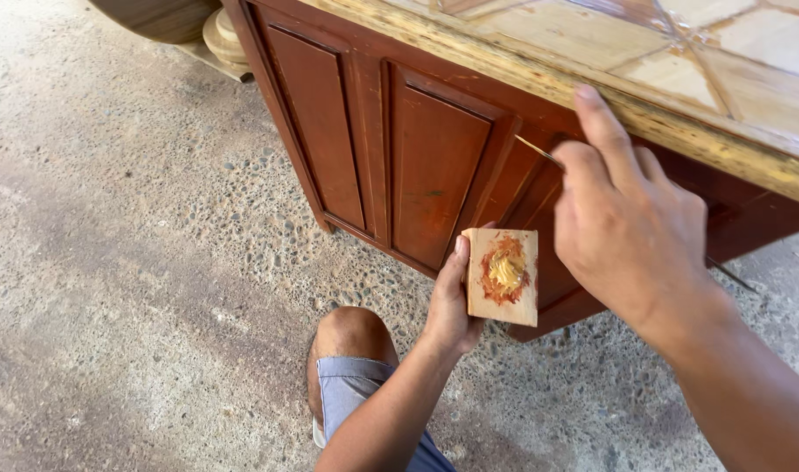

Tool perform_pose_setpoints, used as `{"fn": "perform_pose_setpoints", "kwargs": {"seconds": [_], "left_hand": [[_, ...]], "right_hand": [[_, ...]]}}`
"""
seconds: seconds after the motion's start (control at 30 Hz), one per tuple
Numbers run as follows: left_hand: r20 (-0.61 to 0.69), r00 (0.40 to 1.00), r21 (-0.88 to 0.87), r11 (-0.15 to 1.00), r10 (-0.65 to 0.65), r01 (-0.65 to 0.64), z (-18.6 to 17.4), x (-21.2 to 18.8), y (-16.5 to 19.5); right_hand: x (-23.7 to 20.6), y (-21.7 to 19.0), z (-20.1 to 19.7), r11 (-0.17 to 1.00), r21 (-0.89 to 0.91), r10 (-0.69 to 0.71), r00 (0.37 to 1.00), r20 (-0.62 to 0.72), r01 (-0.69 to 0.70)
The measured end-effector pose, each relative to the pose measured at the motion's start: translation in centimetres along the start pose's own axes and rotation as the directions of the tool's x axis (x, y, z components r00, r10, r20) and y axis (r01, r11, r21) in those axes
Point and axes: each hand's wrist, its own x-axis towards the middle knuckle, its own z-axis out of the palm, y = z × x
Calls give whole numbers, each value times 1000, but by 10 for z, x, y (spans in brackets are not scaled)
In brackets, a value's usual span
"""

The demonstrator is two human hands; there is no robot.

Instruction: The person applies a yellowish wood finish to the edges and corners of a wooden cabinet using a small brush. They repeatedly dip the brush into a small wooden block containing the finish and carefully coat the top edge and side panels.

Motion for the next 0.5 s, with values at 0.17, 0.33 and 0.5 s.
{"fn": "perform_pose_setpoints", "kwargs": {"seconds": [0.17,0.33,0.5], "left_hand": [[42,998,-94,995,42,-38,0,0,6],[7,998,-114,992,63,-62,-9,-4,11],[-67,994,-89,992,82,-88,-17,-10,12]], "right_hand": [[4,-7,10,999,31,11,999,37,-12],[22,-27,29,993,93,-76,997,13,75],[32,-41,46,992,75,-106,994,25,104]]}}
